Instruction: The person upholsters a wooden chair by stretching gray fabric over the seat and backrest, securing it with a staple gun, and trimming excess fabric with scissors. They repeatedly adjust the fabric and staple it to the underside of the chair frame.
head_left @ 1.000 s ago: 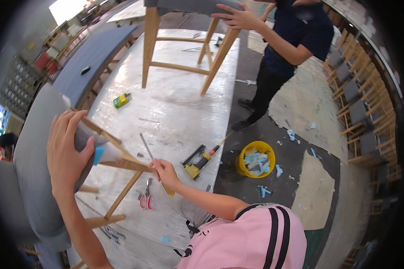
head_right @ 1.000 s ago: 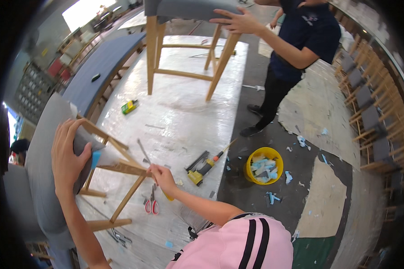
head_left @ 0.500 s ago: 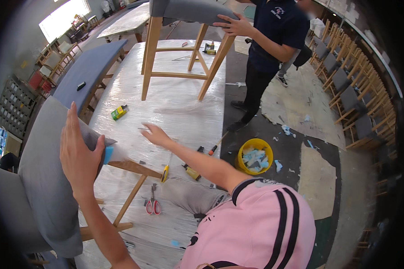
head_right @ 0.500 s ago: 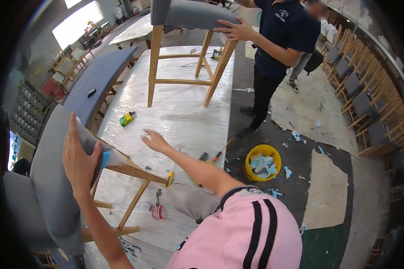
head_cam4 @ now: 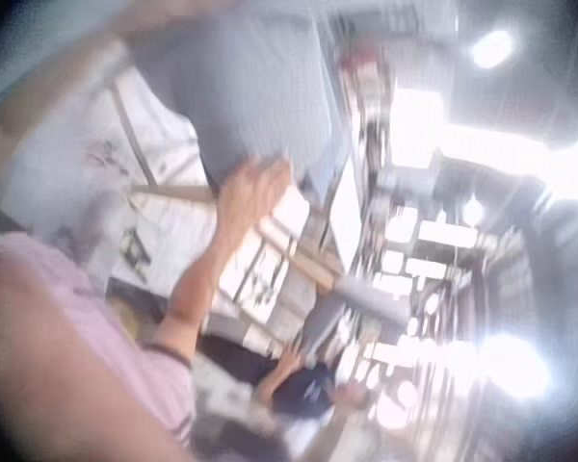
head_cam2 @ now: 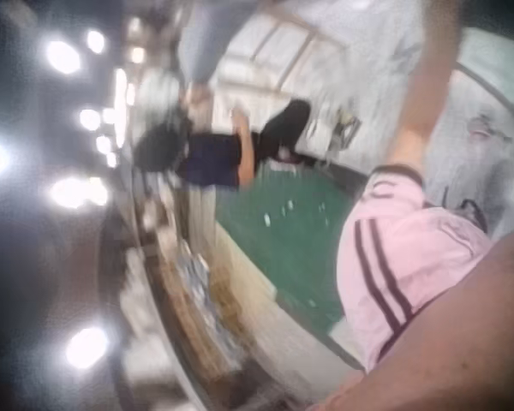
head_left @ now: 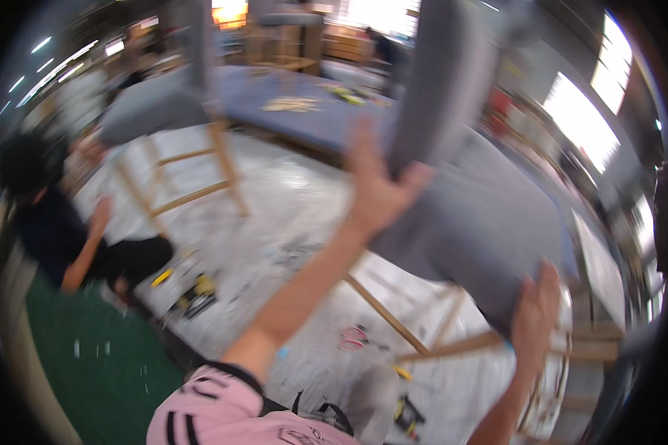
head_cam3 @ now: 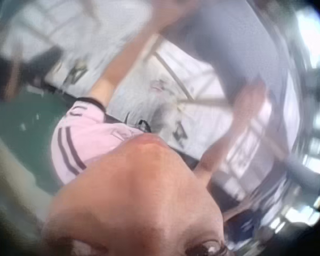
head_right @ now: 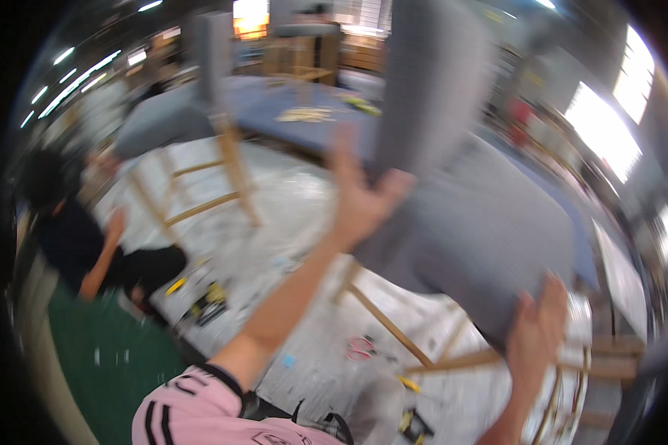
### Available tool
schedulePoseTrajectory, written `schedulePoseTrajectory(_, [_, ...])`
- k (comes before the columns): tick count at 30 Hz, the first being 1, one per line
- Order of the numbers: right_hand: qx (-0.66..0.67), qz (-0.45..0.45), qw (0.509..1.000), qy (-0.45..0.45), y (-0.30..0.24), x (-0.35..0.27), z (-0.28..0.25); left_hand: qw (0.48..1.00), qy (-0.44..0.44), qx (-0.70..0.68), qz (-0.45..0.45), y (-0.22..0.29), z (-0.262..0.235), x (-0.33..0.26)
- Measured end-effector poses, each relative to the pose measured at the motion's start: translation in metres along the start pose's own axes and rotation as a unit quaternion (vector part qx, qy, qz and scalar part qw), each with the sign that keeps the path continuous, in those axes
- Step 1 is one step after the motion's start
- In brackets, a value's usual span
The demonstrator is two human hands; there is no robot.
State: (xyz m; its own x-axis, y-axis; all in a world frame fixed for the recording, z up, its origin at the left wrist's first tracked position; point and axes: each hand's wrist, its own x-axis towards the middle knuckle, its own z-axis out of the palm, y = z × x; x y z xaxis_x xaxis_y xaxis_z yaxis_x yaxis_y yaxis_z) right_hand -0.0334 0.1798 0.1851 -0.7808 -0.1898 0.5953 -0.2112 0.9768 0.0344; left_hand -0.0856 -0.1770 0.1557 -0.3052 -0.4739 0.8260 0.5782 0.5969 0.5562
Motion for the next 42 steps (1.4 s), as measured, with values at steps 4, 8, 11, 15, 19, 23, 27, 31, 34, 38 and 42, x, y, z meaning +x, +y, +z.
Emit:
schedulePoseTrajectory(4, [-0.058,0.001,0.998,-0.038,-0.037,0.018,0.007,0.996,-0.069,-0.051,-0.037,-0.006,-0.001,-0.007])
schedulePoseTrajectory(8, [-0.052,-0.046,0.998,-0.009,-0.074,0.037,0.027,0.997,-0.043,-0.018,-0.062,-0.008,-0.005,-0.004])
schedulePoseTrajectory(11, [-0.032,-0.083,0.996,-0.005,-0.112,0.047,0.025,0.996,-0.049,-0.010,-0.071,-0.008,-0.005,-0.005])
schedulePoseTrajectory(15, [-0.020,-0.103,0.994,0.005,-0.153,0.059,0.027,0.997,-0.043,-0.015,-0.056,-0.005,0.006,-0.010])
schedulePoseTrajectory(19, [0.020,-0.121,0.992,0.008,-0.194,0.068,0.025,0.999,-0.030,-0.032,-0.032,-0.018,-0.005,-0.006])
schedulePoseTrajectory(23, [0.129,-0.258,0.957,0.016,-0.154,0.051,0.003,0.992,-0.076,-0.071,-0.074,-0.007,-0.011,-0.006])
schedulePoseTrajectory(27, [0.202,-0.130,0.970,0.046,-0.069,0.015,-0.014,0.987,-0.106,-0.055,-0.109,0.001,-0.017,0.002])
schedulePoseTrajectory(31, [0.116,0.045,0.992,-0.017,0.023,0.004,-0.012,0.987,-0.100,-0.072,-0.104,-0.003,-0.006,-0.007])
schedulePoseTrajectory(34, [0.076,0.019,0.997,-0.008,0.005,0.001,-0.004,0.990,-0.069,-0.070,-0.099,-0.007,-0.010,-0.005])
schedulePoseTrajectory(38, [-0.007,-0.026,0.999,0.036,-0.020,0.005,0.011,0.995,-0.026,-0.034,-0.095,-0.014,-0.007,-0.011])
schedulePoseTrajectory(42, [-0.054,-0.042,0.997,0.037,-0.041,0.015,0.019,0.999,-0.045,-0.001,-0.015,-0.020,0.009,-0.018])
